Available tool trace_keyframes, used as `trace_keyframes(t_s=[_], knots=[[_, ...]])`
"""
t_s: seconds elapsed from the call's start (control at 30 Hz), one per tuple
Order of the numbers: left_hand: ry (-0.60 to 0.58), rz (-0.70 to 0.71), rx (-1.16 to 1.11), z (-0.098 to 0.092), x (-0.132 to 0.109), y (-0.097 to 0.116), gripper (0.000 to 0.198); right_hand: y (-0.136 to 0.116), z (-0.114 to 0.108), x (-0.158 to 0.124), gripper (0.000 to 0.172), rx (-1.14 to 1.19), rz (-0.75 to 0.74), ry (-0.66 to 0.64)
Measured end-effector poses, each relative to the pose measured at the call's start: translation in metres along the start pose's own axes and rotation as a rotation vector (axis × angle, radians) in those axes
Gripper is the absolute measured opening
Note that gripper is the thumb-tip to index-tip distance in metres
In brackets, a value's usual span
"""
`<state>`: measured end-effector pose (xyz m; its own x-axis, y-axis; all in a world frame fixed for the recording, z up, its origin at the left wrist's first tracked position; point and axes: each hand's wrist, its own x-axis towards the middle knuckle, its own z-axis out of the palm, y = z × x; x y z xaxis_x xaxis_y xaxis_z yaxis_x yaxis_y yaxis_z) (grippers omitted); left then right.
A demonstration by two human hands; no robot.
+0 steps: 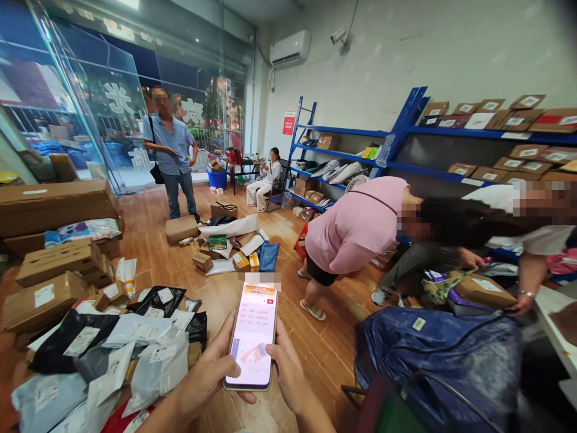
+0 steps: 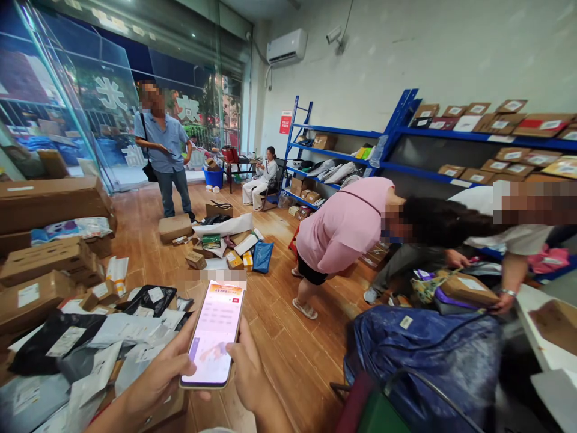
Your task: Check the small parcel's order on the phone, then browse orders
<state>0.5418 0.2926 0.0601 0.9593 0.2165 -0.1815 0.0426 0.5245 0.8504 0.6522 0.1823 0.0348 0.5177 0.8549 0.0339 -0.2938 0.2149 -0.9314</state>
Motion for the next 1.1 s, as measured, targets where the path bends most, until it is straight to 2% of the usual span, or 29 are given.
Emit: trace_keyframes(t_s=[0.2,0.5,0.73,0.93,1.1], knots=[[-0.04,0.002,-0.022,-0.0045,0.0014,-0.0036,0.103,0.0015,0.0009,-0.0003,0.05,0.011,-0.003,0.013],[0.009,-0.02,0.034,0.0044,-0.0014,0.0035,0.106,-0.001,0.0025,-0.0007,0.052,0.048,0.008,0.0],[-0.036,0.0,0.009,0.0001,0.0001,0.0009,0.106,0.0003,0.0013,0.0,0.051,0.008,-0.009,0.004],[0.013,-0.005,0.034,0.0025,-0.0003,0.0009,0.107,-0.0009,0.0012,-0.0005,0.052,0.011,-0.009,-0.001],[0.044,-0.022,0.023,0.0052,-0.0006,0.0013,0.109,0.0052,-0.001,-0.0012,0.061,0.063,-0.015,-0.033]])
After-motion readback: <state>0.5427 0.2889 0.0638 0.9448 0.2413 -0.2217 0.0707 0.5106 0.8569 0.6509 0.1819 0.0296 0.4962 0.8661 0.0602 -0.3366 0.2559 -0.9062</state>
